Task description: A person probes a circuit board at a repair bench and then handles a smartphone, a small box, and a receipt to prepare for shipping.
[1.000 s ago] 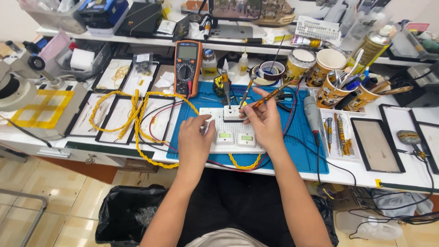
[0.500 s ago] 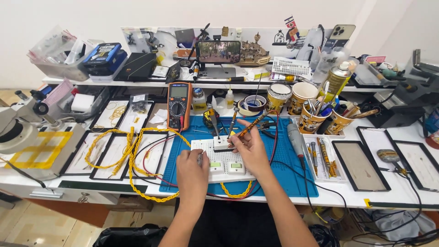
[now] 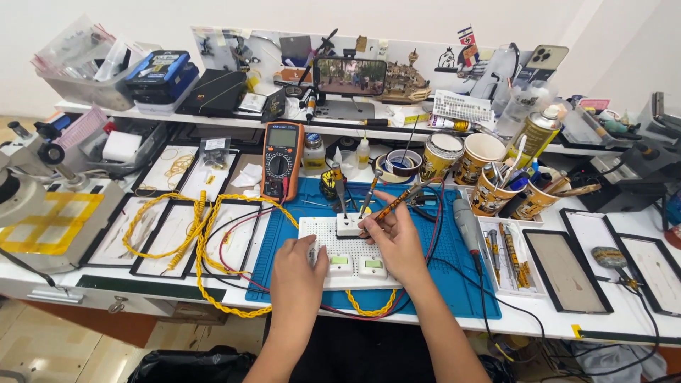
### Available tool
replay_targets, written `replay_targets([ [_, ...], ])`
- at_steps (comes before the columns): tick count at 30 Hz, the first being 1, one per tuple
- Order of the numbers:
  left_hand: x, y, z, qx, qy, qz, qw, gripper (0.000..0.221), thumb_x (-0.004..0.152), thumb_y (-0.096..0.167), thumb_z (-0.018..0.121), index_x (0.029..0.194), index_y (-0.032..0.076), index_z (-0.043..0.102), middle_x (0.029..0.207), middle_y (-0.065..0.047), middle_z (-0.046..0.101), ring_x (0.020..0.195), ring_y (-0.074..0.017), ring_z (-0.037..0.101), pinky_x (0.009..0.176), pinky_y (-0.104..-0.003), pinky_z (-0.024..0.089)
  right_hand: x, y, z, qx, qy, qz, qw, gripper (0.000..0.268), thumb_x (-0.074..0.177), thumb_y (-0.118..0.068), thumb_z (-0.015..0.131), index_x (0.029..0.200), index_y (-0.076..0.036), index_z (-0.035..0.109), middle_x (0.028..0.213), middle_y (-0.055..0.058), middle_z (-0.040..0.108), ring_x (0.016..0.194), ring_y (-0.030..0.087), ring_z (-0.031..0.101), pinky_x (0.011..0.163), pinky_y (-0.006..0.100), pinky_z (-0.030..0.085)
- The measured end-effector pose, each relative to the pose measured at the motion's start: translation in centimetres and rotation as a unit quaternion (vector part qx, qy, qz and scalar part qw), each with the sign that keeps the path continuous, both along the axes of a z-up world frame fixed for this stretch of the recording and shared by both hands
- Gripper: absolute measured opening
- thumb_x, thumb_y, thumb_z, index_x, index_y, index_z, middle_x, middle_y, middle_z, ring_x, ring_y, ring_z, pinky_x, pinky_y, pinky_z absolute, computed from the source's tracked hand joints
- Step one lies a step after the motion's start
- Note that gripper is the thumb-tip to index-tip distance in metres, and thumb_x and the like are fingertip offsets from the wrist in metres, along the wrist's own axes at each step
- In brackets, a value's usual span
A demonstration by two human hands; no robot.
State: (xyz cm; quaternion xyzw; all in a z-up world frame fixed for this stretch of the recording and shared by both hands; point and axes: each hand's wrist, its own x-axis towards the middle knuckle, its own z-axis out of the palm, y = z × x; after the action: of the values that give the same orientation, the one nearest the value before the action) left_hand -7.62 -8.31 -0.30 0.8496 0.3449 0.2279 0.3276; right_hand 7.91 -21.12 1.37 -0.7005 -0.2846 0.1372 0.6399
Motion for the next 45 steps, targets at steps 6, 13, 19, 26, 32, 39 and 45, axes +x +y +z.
replay_targets([
  [6,0.3,0.5,-0.2,-0.018,0.039,-0.009,0.999,0.044,0.106,0.029,0.07,0.146,0.011,0.07,0.133,-0.01,0.071,0.125,-0.0308,0.067,0.097,-0.049,0.062,0.1,0.0,0.2,0.0,0.015,-0.013,1.0,0.06,0.104,-0.013,0.07,0.161,-0.014,0.052,0.108,0.014,0.084,0.096,0.024,0.085,0.079,0.032,0.07],
  [13,0.2,1.3,0.4,-0.029,0.006,0.0,1.0,0.041,0.105,0.028,0.07,0.142,0.01,0.074,0.134,-0.009,0.075,0.126,-0.0284,0.07,0.104,-0.046,0.061,0.4,0.1,0.1,-0.001,0.028,-0.01,1.0,0.06,0.104,-0.011,0.071,0.161,-0.013,0.053,0.107,0.014,0.084,0.096,0.024,0.085,0.078,0.032,0.069],
  [19,-2.3,3.4,0.2,-0.031,-0.062,0.009,0.998,0.038,0.11,0.029,0.063,0.142,0.012,0.074,0.112,-0.008,0.076,0.093,-0.0269,0.073,0.088,-0.046,0.059,0.6,-0.1,-1.3,0.049,-0.001,0.03,0.998,0.061,0.104,-0.005,0.07,0.162,-0.005,0.051,0.11,0.014,0.071,0.097,0.029,0.084,0.08,0.034,0.07],
  [26,-2.8,3.6,-1.7,0.046,-0.094,0.01,0.994,0.03,0.104,0.003,0.075,0.133,0.004,0.08,0.109,-0.019,0.077,0.106,-0.037,0.078,0.086,-0.043,0.066,-0.4,0.4,0.0,0.068,-0.105,0.113,0.986,0.094,0.101,0.013,0.067,0.178,-0.006,0.016,0.106,0.023,0.074,0.098,0.031,0.081,0.09,0.04,0.071],
  [32,-3.1,3.2,-4.7,0.114,-0.128,0.004,0.985,0.029,0.109,0.007,0.069,0.137,0.006,0.074,0.129,-0.013,0.072,0.119,-0.0355,0.065,0.101,-0.05,0.057,-3.0,1.0,4.4,0.025,-0.068,0.122,0.99,0.124,0.109,0.011,0.069,0.171,-0.034,-0.028,0.112,0.028,0.082,0.098,0.031,0.087,0.096,0.04,0.076],
  [39,-2.9,3.1,-4.3,0.126,-0.115,0.022,0.985,0.029,0.106,0.005,0.074,0.135,0.01,0.075,0.129,-0.011,0.074,0.119,-0.0337,0.068,0.101,-0.047,0.058,-2.8,2.6,4.8,-0.005,-0.168,0.205,0.964,0.115,0.107,0.013,0.072,0.172,-0.03,-0.013,0.118,0.028,0.082,0.103,0.035,0.093,0.097,0.043,0.084],
  [45,-3.1,3.0,-3.8,0.101,-0.067,0.014,0.993,0.034,0.107,0.008,0.074,0.141,0.014,0.072,0.138,-0.01,0.073,0.125,-0.0314,0.068,0.104,-0.047,0.056,-2.5,3.3,3.5,0.009,-0.18,0.214,0.96,0.097,0.104,0.017,0.069,0.162,-0.025,0.004,0.114,0.029,0.074,0.103,0.032,0.087,0.093,0.036,0.081],
])
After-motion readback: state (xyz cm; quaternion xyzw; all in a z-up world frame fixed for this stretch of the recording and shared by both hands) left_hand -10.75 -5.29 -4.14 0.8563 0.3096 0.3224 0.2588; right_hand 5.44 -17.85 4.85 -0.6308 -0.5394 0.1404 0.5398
